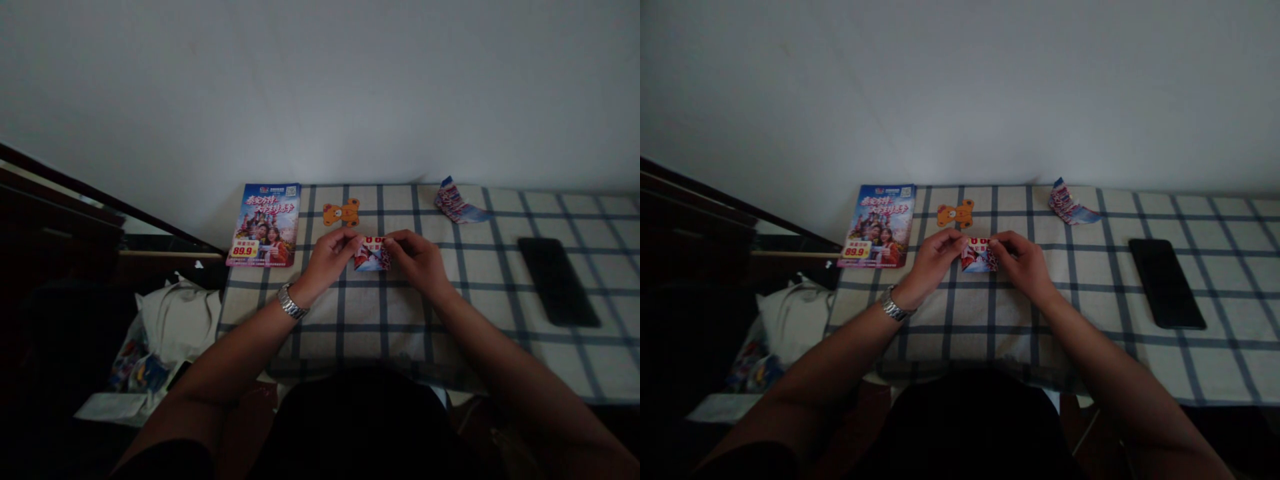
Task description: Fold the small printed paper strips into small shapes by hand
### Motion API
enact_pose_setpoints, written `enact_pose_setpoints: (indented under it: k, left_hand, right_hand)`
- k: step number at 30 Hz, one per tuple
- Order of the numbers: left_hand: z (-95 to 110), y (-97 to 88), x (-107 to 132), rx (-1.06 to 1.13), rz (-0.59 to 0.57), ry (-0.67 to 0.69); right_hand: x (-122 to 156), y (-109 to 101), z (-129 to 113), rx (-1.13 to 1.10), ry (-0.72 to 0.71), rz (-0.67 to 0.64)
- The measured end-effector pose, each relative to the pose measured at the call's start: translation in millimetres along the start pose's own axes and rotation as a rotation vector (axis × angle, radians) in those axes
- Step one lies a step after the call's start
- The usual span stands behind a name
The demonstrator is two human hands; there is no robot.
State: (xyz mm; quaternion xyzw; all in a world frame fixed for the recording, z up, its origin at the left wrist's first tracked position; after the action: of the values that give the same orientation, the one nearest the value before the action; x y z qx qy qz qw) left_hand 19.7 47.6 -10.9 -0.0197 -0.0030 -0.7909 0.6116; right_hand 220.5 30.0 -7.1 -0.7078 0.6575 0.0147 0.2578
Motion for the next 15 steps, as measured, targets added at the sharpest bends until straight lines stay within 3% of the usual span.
enact_pose_setpoints:
  k: [15]
  left_hand:
    - [-3.3,-4.7,-1.7,-0.12,-0.011,0.051]
  right_hand:
    - [-0.3,2.8,-5.5,0.096,-0.01,-0.063]
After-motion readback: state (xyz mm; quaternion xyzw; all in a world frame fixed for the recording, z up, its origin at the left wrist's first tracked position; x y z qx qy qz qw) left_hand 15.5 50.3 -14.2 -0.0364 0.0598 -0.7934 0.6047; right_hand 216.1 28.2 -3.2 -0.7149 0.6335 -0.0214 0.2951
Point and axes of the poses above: each hand's wrist, its own x-axis away from the middle knuckle, its own y-axis out of the palm, z = x × y, the point moved 5 cm from there along -x, towards the middle knuckle, and after that the axes turned 10 degrees about -y, right-handed, at the moved point
